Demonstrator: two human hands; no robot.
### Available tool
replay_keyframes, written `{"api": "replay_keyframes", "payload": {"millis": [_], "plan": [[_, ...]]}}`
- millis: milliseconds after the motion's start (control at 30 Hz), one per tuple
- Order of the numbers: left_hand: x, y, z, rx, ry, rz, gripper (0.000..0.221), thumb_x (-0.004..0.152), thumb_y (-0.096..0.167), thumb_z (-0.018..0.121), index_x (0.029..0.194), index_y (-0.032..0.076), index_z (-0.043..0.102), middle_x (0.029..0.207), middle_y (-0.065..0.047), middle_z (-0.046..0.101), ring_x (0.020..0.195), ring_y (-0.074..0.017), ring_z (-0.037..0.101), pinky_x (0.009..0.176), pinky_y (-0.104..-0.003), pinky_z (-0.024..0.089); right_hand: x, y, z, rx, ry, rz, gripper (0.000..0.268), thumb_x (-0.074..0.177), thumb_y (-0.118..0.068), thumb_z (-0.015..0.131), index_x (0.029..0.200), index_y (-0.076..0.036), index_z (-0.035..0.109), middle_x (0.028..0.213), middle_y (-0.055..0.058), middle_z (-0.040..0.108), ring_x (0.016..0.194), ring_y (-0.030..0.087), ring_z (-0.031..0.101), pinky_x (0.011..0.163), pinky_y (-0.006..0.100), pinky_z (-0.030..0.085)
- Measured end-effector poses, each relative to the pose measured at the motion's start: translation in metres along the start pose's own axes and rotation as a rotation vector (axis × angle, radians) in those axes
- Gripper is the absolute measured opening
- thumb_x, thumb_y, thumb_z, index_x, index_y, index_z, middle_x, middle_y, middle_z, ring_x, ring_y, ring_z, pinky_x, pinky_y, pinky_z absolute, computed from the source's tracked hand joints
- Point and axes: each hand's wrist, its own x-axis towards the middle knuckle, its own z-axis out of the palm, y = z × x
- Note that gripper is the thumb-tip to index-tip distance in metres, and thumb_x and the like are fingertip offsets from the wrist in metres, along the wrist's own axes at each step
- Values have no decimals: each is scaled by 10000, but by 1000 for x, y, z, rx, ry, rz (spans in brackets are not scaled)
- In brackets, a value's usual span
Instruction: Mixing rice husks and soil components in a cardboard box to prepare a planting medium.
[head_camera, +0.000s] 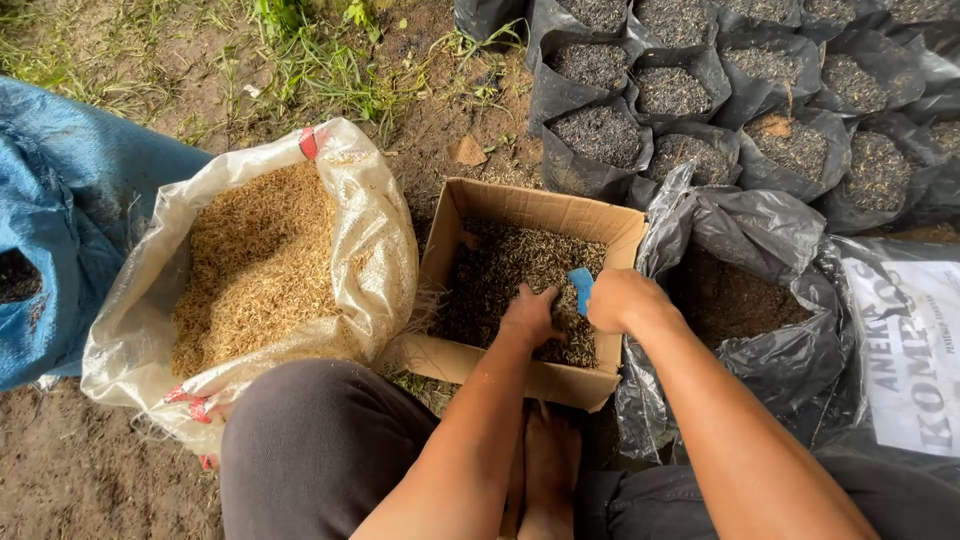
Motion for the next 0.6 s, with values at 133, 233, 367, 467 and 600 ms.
{"api": "replay_keyframes", "payload": {"millis": [133, 233, 367, 467, 600], "plan": [[40, -30, 21, -144, -67, 34, 777, 960, 245, 725, 1614, 259, 307, 1536, -363, 377, 1241, -509, 601, 872, -573, 649, -17, -12, -25, 13, -43, -23, 355, 897, -93, 530, 1081, 105, 761, 1097, 338, 727, 1071, 486, 705, 884, 576, 574], [13, -17, -8, -117, 48, 25, 617, 960, 241, 628, 1537, 113, 450, 1390, -337, 570, 1147, -487, 669, 798, -550, 665, -27, -20, -40, -25, 19, -22, 323, 914, -87, 555, 1069, 104, 764, 1070, 337, 731, 1054, 477, 712, 882, 572, 577], [4, -15, -31, -84, 169, -41, 594, 920, 388, 657, 1421, 79, 579, 1356, -307, 591, 1166, -468, 658, 815, -561, 647, -25, -26, -48, -47, 126, 33, 267, 917, -52, 554, 980, 80, 778, 971, 305, 744, 956, 458, 739, 823, 558, 590], [-4, -16, -37, -88, 179, -100, 656, 921, 306, 641, 1491, 112, 382, 1508, -297, 391, 1334, -497, 481, 958, -629, 536, -3, -24, -31, -117, 143, 67, 244, 896, -13, 572, 988, 81, 777, 981, 273, 757, 974, 432, 740, 839, 557, 576], [-117, 43, -102, -133, -36, -375, 1087, 923, 565, 698, 1675, 229, -12, 1692, -272, 69, 1522, -496, 233, 1158, -613, 378, 37, -4, 20, -151, 155, 94, 223, 867, -9, 628, 1023, 53, 775, 954, 277, 754, 950, 419, 745, 868, 579, 582]]}}
